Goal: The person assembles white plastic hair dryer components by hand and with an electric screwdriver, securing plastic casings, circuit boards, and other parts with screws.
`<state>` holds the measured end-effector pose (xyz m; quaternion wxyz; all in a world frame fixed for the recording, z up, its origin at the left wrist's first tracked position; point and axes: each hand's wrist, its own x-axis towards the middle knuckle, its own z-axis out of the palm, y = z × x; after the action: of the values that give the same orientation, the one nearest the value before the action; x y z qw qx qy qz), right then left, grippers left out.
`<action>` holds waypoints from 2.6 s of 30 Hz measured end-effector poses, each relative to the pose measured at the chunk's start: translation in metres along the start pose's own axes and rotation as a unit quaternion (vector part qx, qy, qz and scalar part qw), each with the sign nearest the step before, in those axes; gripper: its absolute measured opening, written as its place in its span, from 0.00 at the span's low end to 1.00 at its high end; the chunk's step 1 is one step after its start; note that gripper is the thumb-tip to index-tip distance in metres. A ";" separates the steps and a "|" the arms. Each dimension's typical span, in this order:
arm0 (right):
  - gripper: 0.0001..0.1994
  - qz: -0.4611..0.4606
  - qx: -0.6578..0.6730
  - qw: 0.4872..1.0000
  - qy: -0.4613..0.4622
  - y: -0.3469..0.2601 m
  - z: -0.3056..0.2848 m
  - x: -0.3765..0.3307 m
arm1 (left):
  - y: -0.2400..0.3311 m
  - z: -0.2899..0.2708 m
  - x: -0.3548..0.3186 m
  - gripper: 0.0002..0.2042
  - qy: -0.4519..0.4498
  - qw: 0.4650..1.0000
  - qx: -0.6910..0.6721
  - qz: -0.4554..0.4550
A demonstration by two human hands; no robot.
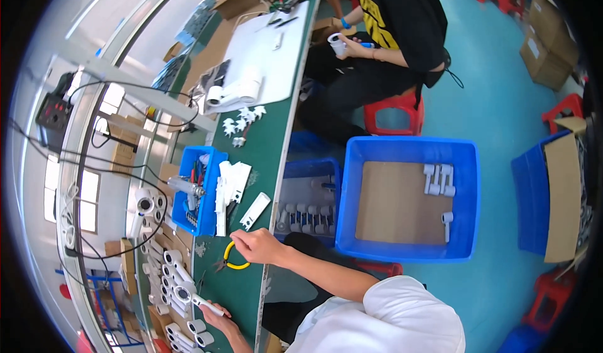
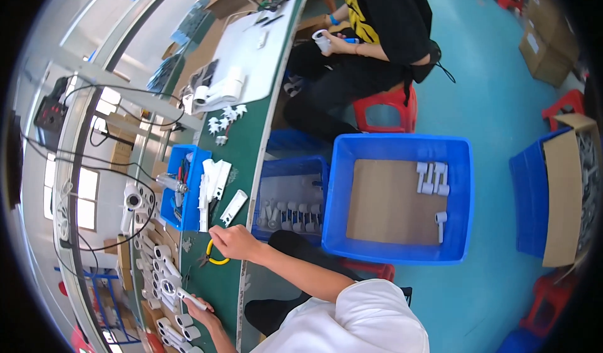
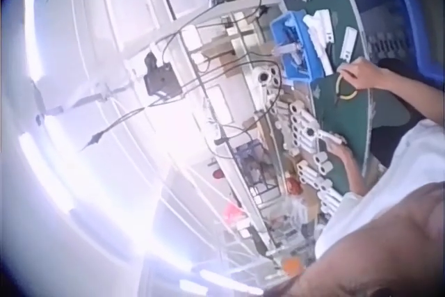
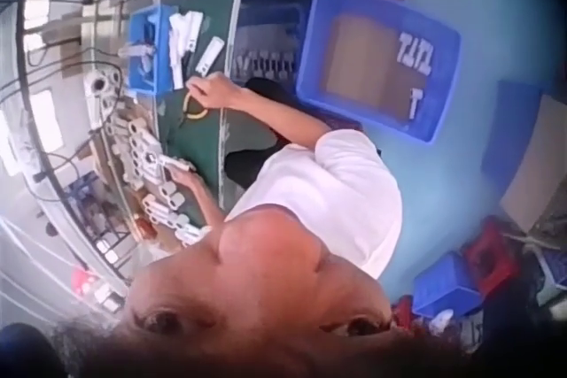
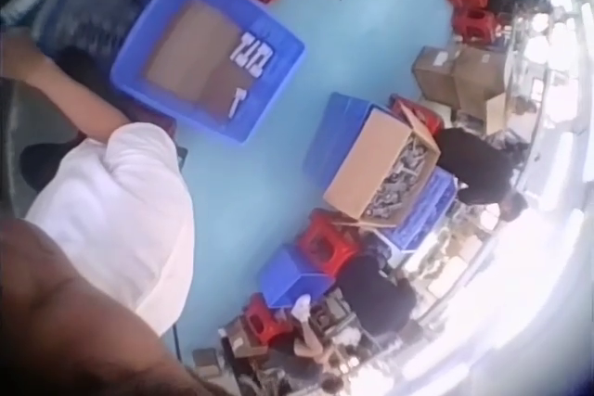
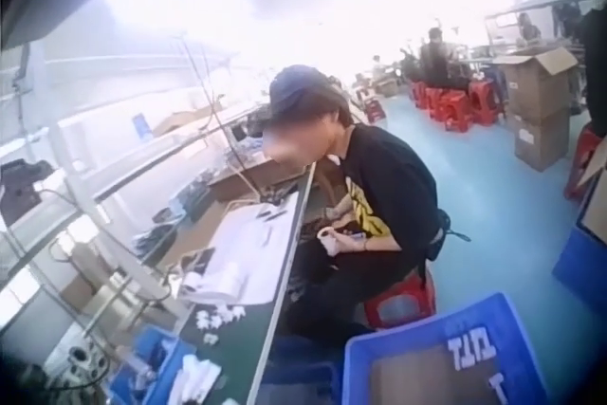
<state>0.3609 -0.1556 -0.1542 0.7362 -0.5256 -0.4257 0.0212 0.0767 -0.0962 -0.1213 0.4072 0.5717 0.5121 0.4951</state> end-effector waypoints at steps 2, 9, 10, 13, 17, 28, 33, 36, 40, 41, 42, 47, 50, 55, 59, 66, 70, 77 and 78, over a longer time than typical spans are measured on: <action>0.05 -0.004 -0.001 1.000 -0.015 0.000 0.001 -0.001 | -0.004 -0.006 0.002 0.23 0.006 1.000 -0.010 -0.010; 0.05 0.005 -0.031 0.999 -0.014 -0.008 0.003 0.003 | -0.012 -0.012 0.006 0.22 -0.046 0.998 -0.032 0.024; 0.05 0.003 -0.032 0.999 -0.023 -0.008 0.004 0.001 | -0.011 -0.012 0.005 0.22 -0.039 0.998 -0.037 0.020; 0.05 0.028 -0.042 0.999 0.001 -0.006 0.008 -0.003 | 0.002 -0.005 0.000 0.20 -0.085 0.995 -0.015 0.043; 0.06 0.050 -0.060 0.997 0.004 -0.016 0.006 -0.002 | 0.003 -0.007 -0.002 0.19 -0.102 0.992 -0.044 0.064; 0.10 0.027 -0.249 0.967 -0.052 0.001 0.019 -0.001 | -0.026 -0.019 0.011 0.11 -0.113 0.986 -0.109 -0.047; 0.13 -0.072 -0.383 0.921 -0.014 0.000 -0.016 0.008 | -0.005 0.001 0.013 0.18 -0.119 0.985 -0.127 0.008; 0.15 -0.049 -0.259 0.965 -0.013 -0.001 0.005 0.008 | -0.017 -0.002 0.016 0.17 -0.064 0.992 -0.078 0.077; 0.16 0.021 -0.272 0.961 -0.055 0.023 0.012 0.017 | -0.020 -0.028 0.004 0.17 -0.026 0.988 -0.110 0.101; 0.16 0.010 -0.268 0.961 -0.067 0.022 0.011 0.020 | -0.024 -0.023 0.005 0.17 -0.022 0.990 -0.078 0.112; 0.17 0.013 -0.295 0.953 -0.070 0.021 0.011 0.021 | -0.026 -0.019 0.007 0.17 -0.006 0.990 -0.081 0.113; 0.18 0.002 -0.337 0.937 -0.088 0.004 0.012 0.019 | -0.033 0.001 0.010 0.17 0.094 0.983 -0.110 0.112; 0.18 -0.001 -0.362 0.926 -0.102 0.017 0.008 0.020 | -0.038 0.004 0.008 0.18 0.121 0.978 -0.130 0.106; 0.12 -0.306 -0.489 0.800 -0.164 0.061 -0.042 0.064 | -0.014 0.010 0.011 0.20 0.077 0.980 -0.163 0.087; 0.11 -0.261 -0.555 0.765 -0.195 0.061 -0.015 0.019 | -0.018 -0.011 0.008 0.18 0.099 0.988 0.000 0.117; 0.09 -0.018 -0.248 0.967 -0.053 0.003 0.023 0.003 | -0.003 -0.014 0.006 0.18 -0.055 0.991 -0.118 -0.032; 0.09 0.010 -0.239 0.970 -0.041 -0.003 0.016 0.004 | 0.007 -0.009 0.002 0.18 -0.086 0.992 -0.094 -0.019; 0.06 0.022 -0.036 0.973 -0.226 -0.063 0.073 -0.028 | -0.014 -0.027 0.002 0.16 -0.112 0.973 -0.198 0.035; 0.08 0.014 0.040 0.958 -0.282 -0.068 0.090 -0.032 | -0.014 -0.023 0.002 0.16 -0.116 0.967 -0.223 0.046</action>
<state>0.2540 -0.1335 -0.1118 0.6063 -0.4743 -0.6075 0.1959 0.0513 -0.0929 -0.1308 0.5577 0.5426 0.3108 0.5458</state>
